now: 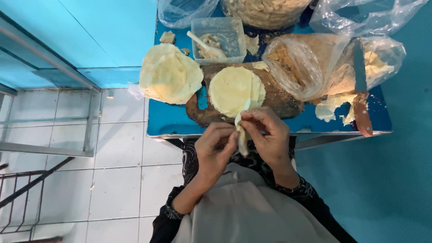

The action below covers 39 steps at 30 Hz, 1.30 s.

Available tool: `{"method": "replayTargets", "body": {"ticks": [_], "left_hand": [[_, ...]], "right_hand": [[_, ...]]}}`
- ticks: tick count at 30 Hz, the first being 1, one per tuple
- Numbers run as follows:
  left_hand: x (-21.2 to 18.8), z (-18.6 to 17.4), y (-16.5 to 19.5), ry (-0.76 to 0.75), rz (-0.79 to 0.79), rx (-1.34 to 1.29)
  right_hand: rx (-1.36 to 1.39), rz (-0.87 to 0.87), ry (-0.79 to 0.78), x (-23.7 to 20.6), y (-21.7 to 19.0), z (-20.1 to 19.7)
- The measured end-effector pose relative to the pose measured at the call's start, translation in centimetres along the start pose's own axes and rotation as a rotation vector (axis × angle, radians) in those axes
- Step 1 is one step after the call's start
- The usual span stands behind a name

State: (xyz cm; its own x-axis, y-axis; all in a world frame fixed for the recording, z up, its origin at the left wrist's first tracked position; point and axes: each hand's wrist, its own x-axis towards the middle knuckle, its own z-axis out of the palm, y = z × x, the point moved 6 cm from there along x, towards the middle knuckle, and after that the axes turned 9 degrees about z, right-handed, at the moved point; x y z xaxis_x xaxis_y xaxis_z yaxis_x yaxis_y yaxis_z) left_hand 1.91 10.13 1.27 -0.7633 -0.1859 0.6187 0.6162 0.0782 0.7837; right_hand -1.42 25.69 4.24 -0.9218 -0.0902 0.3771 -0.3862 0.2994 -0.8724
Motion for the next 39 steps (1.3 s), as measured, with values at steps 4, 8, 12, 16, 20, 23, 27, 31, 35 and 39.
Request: {"method": "replayTargets", "body": {"ticks": [4, 8, 12, 16, 20, 23, 27, 31, 35, 39], "left_hand": [[-0.7, 0.1, -2.5, 0.026, -0.211, -0.215], [-1.1, 0.7, -2.6, -0.07, -0.11, -0.181], [-1.7, 1.3, -2.9, -0.083, -0.171, -0.316], [-1.8, 1.4, -3.2, -0.056, -0.242, -0.374], [-1.7, 1.5, -2.9, -0.049, -0.233, -0.322], [-1.5, 1.6, -2.2, -0.006, -0.157, -0.191], [-1.3, 1.8, -1.4, 0.027, -0.054, -0.071], [-1.1, 2.0, -1.6, 0.04, -0.013, -0.02], [-1.2, 2.0, -2.5, 0.054, -0.066, -0.136], [-1.6, 1.8, -2.9, 0.024, -0.141, -0.201]], "right_hand": [[0.331, 0.187, -0.081, -0.8, 2.5, -0.1], [0.075, 0.016, -0.017, -2.6, 2.4, -0.9], [-0.004, 0.041, 0.056, -3.6, 3.2, -1.6], [0.04, 0.125, 0.076, -3.7, 4.3, -1.7], [-0.018, 0.105, 0.076, -3.8, 3.9, -1.5], [-0.203, 0.044, 0.079, -3.9, 2.9, -1.2], [-0.394, -0.198, 0.103, -4.1, 0.7, -0.7], [-0.389, -0.174, 0.136, -3.9, 1.2, -0.6], [0.096, 0.14, 0.041, -3.5, 4.1, -0.8], [0.416, 0.276, -0.014, -3.6, 5.5, -1.2]]}}
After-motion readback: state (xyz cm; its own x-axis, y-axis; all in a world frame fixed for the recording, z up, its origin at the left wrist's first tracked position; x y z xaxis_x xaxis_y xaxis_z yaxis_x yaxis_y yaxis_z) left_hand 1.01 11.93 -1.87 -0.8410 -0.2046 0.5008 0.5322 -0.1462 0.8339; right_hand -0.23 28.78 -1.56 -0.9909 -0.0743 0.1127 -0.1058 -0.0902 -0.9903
